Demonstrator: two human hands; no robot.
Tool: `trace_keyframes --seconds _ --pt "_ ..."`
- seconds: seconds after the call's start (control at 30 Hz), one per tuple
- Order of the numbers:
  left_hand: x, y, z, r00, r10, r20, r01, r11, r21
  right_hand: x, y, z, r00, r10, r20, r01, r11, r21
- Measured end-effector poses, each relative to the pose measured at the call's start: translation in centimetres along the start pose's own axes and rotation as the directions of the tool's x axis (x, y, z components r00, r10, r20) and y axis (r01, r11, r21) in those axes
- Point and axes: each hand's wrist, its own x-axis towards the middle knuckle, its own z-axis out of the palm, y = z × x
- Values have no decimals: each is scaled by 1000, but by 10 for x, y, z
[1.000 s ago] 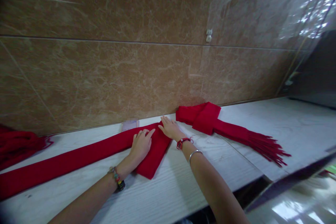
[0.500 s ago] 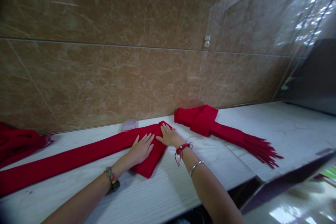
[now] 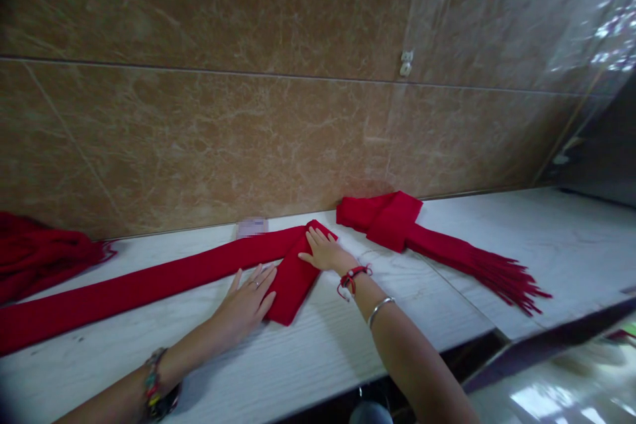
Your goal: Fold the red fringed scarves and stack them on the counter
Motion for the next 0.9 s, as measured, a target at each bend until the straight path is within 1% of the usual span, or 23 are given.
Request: trace_keyframes --seconds 0.13,0.2,0.27,0.33,0.37,0.43,0.47,0.5,0.57,0.63,0.67,0.7,0.77,0.83,0.9 --pt "-30 -17 4 999 -32 -19 32 999 14 1 5 7 998 -14 -58 14 1000 -7" --pt "-43 -28 3 997 -50 -58 53 997 48 2 7 12 996 -18 -91 16 1000 -23" --pt "-55 -45 -1 990 -83 -115 94 991 96 4 8 14 989 -23 -147 17 999 -43" --pt "-68 -75 -9 972 -156 -175 180 975 131 8 4 13 965 -48 -258 37 998 -47" --pt "-76 -96 -15 958 -206 -200 236 962 140 10 -1 12 944 -63 -325 54 998 -37" --pt "-97 -146 -31 917 -325 -230 362 921 143 14 -19 9 902 -101 -420 115 993 9" --pt "-110 -174 -41 905 -369 -214 403 903 149 15 -32 7 889 -133 -438 165 986 37" --pt "-124 -203 -52 907 -381 -180 408 900 154 15 -48 5 884 -174 -434 224 973 64" --pt "-153 -255 -72 916 -395 -70 402 905 144 13 -82 2 880 -278 -386 340 935 103" --pt "-176 -294 -88 904 -427 11 423 899 109 10 -117 0 872 -375 -316 430 894 127" --pt "-183 -307 -93 902 -430 51 424 901 89 9 -133 0 868 -414 -275 462 876 139" --pt "-188 -316 -96 893 -440 97 434 898 79 9 -146 0 863 -448 -233 488 860 151" --pt "-191 -324 -97 857 -481 184 470 877 103 11 -168 1 849 -506 -149 527 832 175" --pt "-186 -323 -96 804 -546 235 520 838 166 16 -183 2 839 -537 -84 543 817 195" --pt "-179 -321 -95 761 -596 255 560 803 204 25 -198 3 830 -556 -47 551 806 217"
